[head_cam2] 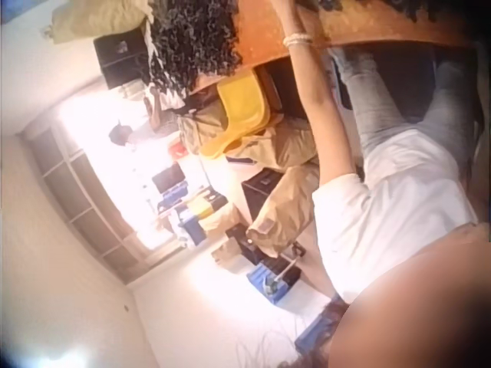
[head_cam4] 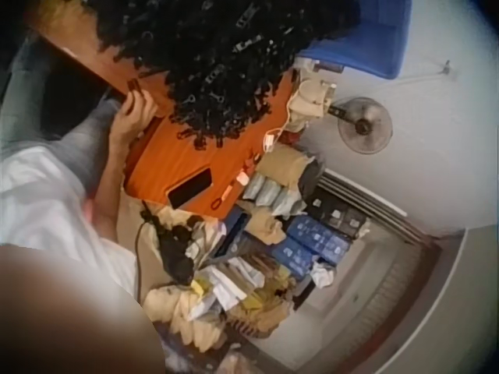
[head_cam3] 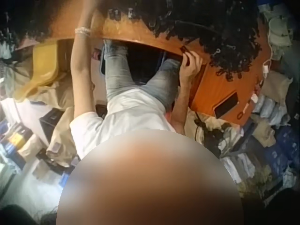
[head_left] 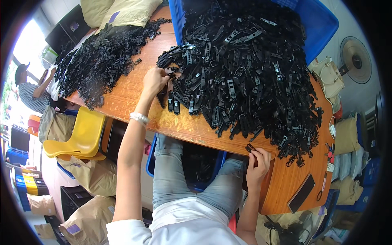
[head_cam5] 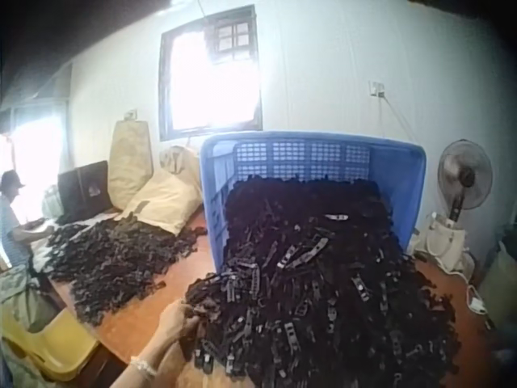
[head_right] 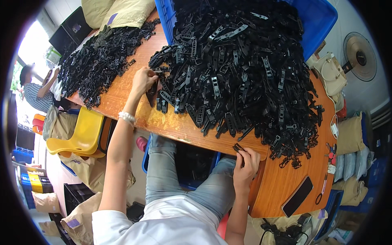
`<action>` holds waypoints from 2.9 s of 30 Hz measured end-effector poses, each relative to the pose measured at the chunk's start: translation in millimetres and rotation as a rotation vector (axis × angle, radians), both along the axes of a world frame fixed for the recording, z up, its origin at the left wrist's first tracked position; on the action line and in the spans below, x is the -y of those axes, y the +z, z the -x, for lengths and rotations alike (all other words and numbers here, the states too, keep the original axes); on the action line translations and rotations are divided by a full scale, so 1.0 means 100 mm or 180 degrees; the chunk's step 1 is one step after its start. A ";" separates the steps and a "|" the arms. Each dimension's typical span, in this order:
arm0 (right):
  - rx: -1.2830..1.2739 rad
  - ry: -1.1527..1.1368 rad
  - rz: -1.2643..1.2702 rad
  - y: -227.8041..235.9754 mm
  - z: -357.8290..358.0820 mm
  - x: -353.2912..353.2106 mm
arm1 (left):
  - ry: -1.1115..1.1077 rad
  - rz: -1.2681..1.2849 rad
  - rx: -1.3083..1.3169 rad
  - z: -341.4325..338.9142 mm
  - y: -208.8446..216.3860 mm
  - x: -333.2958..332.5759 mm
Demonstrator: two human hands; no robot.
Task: Inspecting and sorting small black zipper components on a factory workbench.
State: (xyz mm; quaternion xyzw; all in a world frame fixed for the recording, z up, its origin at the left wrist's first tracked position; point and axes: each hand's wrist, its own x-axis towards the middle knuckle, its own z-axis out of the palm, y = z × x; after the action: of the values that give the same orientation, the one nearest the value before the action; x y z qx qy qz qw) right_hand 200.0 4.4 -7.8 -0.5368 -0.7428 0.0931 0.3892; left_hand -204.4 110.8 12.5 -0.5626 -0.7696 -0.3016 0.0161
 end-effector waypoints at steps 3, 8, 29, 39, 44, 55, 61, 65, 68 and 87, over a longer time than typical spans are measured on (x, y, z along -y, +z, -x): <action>-0.0106 -0.0042 0.0062 0.00 0.00 0.02 | -0.0232 -0.0311 -0.0068 -0.12 0.06 0.32; -0.0800 0.0151 0.0023 0.07 0.08 0.06 | -0.1125 -0.0579 0.2050 -0.79 0.27 0.93; -0.1639 0.0724 0.0276 0.54 0.43 0.28 | -0.1670 -0.0106 0.5789 -2.23 0.23 1.57; -0.0737 0.1235 -0.0235 0.59 0.36 0.26 | -0.2341 -0.0382 0.3645 -2.14 0.22 1.56; -0.1168 0.1678 -0.0043 0.51 0.27 0.21 | -0.2329 0.0530 0.5388 -2.13 0.23 1.51; -0.2032 0.0184 0.0267 0.25 0.09 0.40 | -0.0542 -0.1510 0.0024 -2.07 0.31 0.24; -0.2372 0.0239 0.0423 0.25 0.17 0.43 | -0.0098 -0.0573 -0.0066 -1.96 0.39 -0.06; -0.2581 0.0165 0.0526 0.28 0.20 0.41 | 0.0099 -0.0790 0.0617 -1.99 0.46 -0.02; -0.2652 0.0205 0.0451 0.23 0.24 0.34 | -0.0239 -0.1048 0.1871 -2.00 0.42 0.24; -0.3143 0.0231 0.1534 0.29 0.35 0.28 | -0.1567 0.0448 0.4637 -2.21 0.09 1.27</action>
State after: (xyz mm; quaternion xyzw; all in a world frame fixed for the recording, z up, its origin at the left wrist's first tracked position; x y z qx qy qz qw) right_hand 164.5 -24.0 21.5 -0.4774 -0.4477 0.5146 0.5539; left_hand 17.1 -16.5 21.6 -0.3767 -0.4560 -0.5410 -0.5978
